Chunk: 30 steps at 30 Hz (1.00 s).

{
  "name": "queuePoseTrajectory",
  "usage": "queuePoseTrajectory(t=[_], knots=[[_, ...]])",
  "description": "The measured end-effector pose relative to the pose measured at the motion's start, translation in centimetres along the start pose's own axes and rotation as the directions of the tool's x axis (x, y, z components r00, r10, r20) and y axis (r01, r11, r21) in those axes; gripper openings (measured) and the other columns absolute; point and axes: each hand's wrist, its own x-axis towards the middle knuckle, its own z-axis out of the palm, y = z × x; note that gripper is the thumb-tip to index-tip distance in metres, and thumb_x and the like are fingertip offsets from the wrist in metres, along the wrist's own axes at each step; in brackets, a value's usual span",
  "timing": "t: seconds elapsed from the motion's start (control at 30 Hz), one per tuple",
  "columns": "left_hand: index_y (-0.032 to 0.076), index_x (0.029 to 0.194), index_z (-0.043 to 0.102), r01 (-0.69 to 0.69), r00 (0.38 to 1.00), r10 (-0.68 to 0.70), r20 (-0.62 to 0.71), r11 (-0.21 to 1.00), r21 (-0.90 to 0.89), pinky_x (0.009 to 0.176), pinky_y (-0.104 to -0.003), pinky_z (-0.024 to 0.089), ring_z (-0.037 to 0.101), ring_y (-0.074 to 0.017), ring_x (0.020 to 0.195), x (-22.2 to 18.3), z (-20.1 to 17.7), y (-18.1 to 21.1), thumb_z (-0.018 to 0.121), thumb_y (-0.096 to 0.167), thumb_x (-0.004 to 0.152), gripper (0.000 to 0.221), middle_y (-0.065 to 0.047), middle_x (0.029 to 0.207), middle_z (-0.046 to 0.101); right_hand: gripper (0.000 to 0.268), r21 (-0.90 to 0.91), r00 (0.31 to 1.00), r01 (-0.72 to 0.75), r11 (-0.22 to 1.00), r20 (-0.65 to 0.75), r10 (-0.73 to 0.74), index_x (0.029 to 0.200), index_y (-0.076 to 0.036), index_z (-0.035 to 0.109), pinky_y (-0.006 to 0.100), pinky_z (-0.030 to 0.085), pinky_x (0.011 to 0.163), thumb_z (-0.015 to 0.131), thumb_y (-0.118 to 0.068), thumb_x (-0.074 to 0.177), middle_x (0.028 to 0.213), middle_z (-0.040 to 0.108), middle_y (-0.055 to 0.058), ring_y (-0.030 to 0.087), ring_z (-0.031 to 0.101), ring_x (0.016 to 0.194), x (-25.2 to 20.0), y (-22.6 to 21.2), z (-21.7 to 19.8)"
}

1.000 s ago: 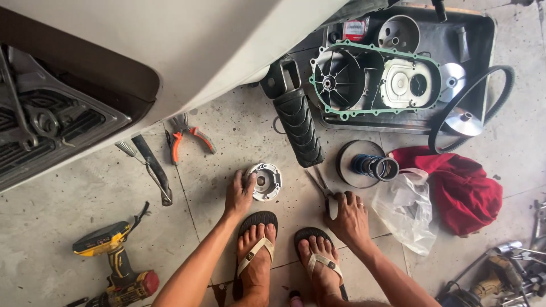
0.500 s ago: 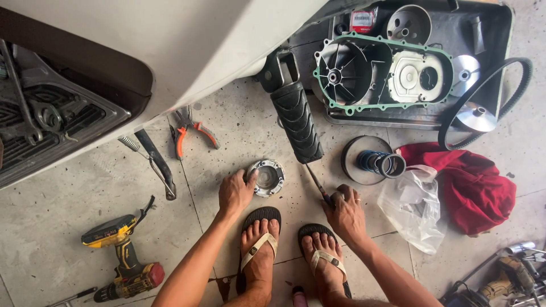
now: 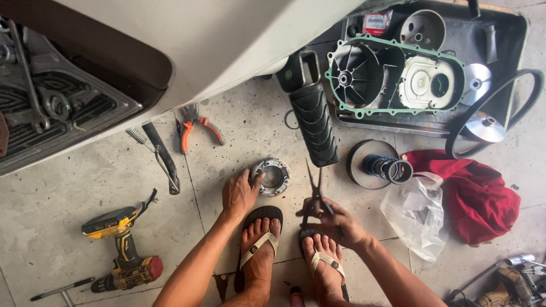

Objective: Repairing a motorcycle clutch assembly by manipulating springs and clips with tools.

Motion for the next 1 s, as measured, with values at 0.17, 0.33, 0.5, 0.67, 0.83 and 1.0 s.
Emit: queuePoseTrajectory(t=[0.17, 0.33, 0.5, 0.67, 0.83, 1.0], knots=[[-0.001, 0.151, 0.038, 0.195, 0.98, -0.165, 0.111, 0.904, -0.379, 0.109, -0.065, 0.042, 0.045, -0.046, 0.14, 2.1, 7.9, -5.4, 0.034, 0.086, 0.08, 0.113, -0.03, 0.156, 0.038, 0.052, 0.008, 0.881, -0.244, 0.97, 0.42, 0.218, 0.132, -0.003, 0.05, 0.061, 0.048, 0.1, 0.059, -0.015, 0.082, 0.137, 0.045, 0.02, 0.035, 0.048, 0.126, 2.0, 3.4, -2.9], [0.0, 0.132, 0.053, 0.188, 0.981, -0.157, 0.116, 0.917, -0.351, 0.094, -0.058, 0.055, 0.062, -0.0459, 0.118, 0.6, 3.2, -2.2, 0.044, 0.075, 0.088, 0.088, -0.03, 0.133, 0.056, 0.049, -0.021, 0.904, -0.326, 0.945, 0.287, 0.318, 0.121, 0.0, 0.053, 0.066, 0.056, 0.089, 0.056, -0.015, 0.075, 0.116, 0.054, 0.015, 0.037, 0.058, 0.114, 3.8, 4.5, -2.4], [0.004, 0.098, 0.069, 0.087, 0.996, -0.087, 0.017, 0.929, -0.359, 0.081, -0.054, 0.056, 0.072, -0.0466, 0.096, 1.0, 3.4, -2.3, 0.059, 0.058, 0.096, 0.055, -0.027, 0.094, 0.074, 0.042, -0.048, 0.9, -0.361, 0.931, 0.242, 0.362, 0.109, -0.003, 0.059, 0.064, 0.062, 0.077, 0.058, -0.019, 0.07, 0.104, 0.066, 0.013, 0.037, 0.067, 0.105, 4.8, 3.1, -0.9], [0.004, 0.091, 0.068, 0.0, 0.997, -0.027, -0.069, 0.933, -0.36, 0.077, -0.054, 0.054, 0.07, -0.0468, 0.09, 1.0, 3.1, -2.5, 0.063, 0.053, 0.096, 0.049, -0.027, 0.086, 0.069, 0.035, 0.052, 0.873, -0.41, 0.911, 0.311, 0.375, 0.102, -0.008, 0.057, 0.064, 0.061, 0.08, 0.057, -0.022, 0.071, 0.104, 0.067, 0.009, 0.036, 0.07, 0.108, 5.5, 3.2, -0.8], [0.002, 0.089, 0.065, -0.054, 0.992, -0.001, -0.128, 0.906, -0.42, 0.078, -0.053, 0.053, 0.067, -0.0473, 0.09, 0.3, 2.7, 0.2, 0.062, 0.048, 0.098, 0.047, -0.026, 0.082, 0.065, 0.025, 0.143, 0.862, -0.438, 0.888, 0.346, 0.369, 0.094, -0.01, 0.054, 0.066, 0.06, 0.076, 0.057, -0.023, 0.073, 0.11, 0.064, 0.014, 0.042, 0.07, 0.104, 6.3, 6.1, -3.7], [0.003, 0.091, 0.065, 0.008, 0.988, -0.085, -0.129, 0.861, -0.508, 0.083, -0.051, 0.054, 0.068, -0.045, 0.093, 0.0, 2.3, 1.4, 0.063, 0.049, 0.096, 0.047, -0.026, 0.085, 0.065, 0.022, 0.203, 0.857, -0.478, 0.855, 0.321, 0.403, 0.095, -0.009, 0.053, 0.061, 0.061, 0.077, 0.059, -0.026, 0.081, 0.097, 0.063, 0.013, 0.043, 0.072, 0.096, 6.2, 6.6, -4.2]])
